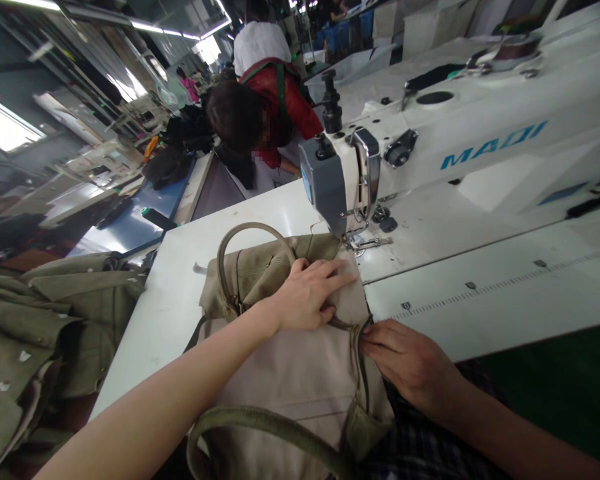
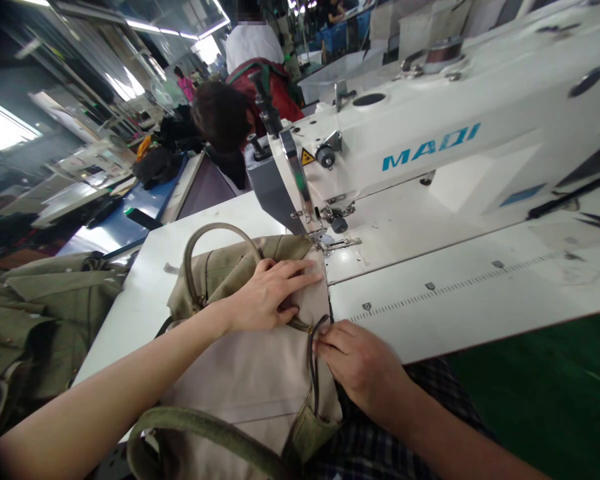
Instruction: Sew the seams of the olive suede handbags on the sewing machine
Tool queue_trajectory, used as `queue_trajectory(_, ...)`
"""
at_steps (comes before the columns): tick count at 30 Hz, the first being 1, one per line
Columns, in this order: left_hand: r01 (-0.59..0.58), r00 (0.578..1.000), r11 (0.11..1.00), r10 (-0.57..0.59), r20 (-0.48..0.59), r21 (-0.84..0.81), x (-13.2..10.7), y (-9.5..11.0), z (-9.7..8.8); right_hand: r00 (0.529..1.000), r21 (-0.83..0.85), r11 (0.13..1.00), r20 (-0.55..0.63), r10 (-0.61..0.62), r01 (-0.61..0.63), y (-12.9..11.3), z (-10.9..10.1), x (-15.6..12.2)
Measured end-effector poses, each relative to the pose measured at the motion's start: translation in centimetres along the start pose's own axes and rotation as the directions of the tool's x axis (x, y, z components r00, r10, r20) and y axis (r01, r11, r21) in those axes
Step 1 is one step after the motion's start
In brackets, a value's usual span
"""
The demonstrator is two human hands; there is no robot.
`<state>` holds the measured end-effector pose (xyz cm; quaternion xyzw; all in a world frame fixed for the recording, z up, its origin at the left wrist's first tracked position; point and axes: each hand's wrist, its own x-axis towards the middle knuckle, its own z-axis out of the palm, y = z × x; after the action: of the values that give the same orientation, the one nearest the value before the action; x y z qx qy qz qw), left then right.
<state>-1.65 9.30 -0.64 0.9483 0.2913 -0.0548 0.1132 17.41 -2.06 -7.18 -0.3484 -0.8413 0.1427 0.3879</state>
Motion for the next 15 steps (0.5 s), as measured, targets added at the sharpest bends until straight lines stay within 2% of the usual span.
queue_trajectory(3, -0.029, 1.000, 0.999, 0.028, 0.011, 0.040, -0.1, -0.1, 0.9, 1.000, -0.010, 1.000, -0.017, -0.025, 0.025, 0.3, 0.1, -0.7)
queue_trajectory(6, -0.027, 1.000, 0.998, 0.026, 0.015, 0.062, -0.3, 0.0, 1.7, 0.999, -0.012, 1.000, 0.017, -0.028, 0.028, 0.1, -0.2, -1.0)
queue_trajectory(11, -0.025, 1.000, 0.993, 0.027, -0.015, 0.117, -0.3, 0.3, 2.3, 0.980, -0.055, 0.998, 0.197, 0.008, 0.003, -1.1, -1.8, -1.4)
queue_trajectory(13, -0.034, 0.999, 0.990, 0.035, -0.002, 0.135, -0.3, 0.3, 2.3, 0.960, -0.060, 0.998, 0.278, 0.018, -0.001, -1.2, -2.2, -1.7)
queue_trajectory(15, -0.037, 0.999, 0.989, 0.034, 0.022, 0.140, -0.2, 0.3, 2.3, 0.952, -0.045, 0.999, 0.305, -0.013, 0.028, -0.8, -2.2, -2.0)
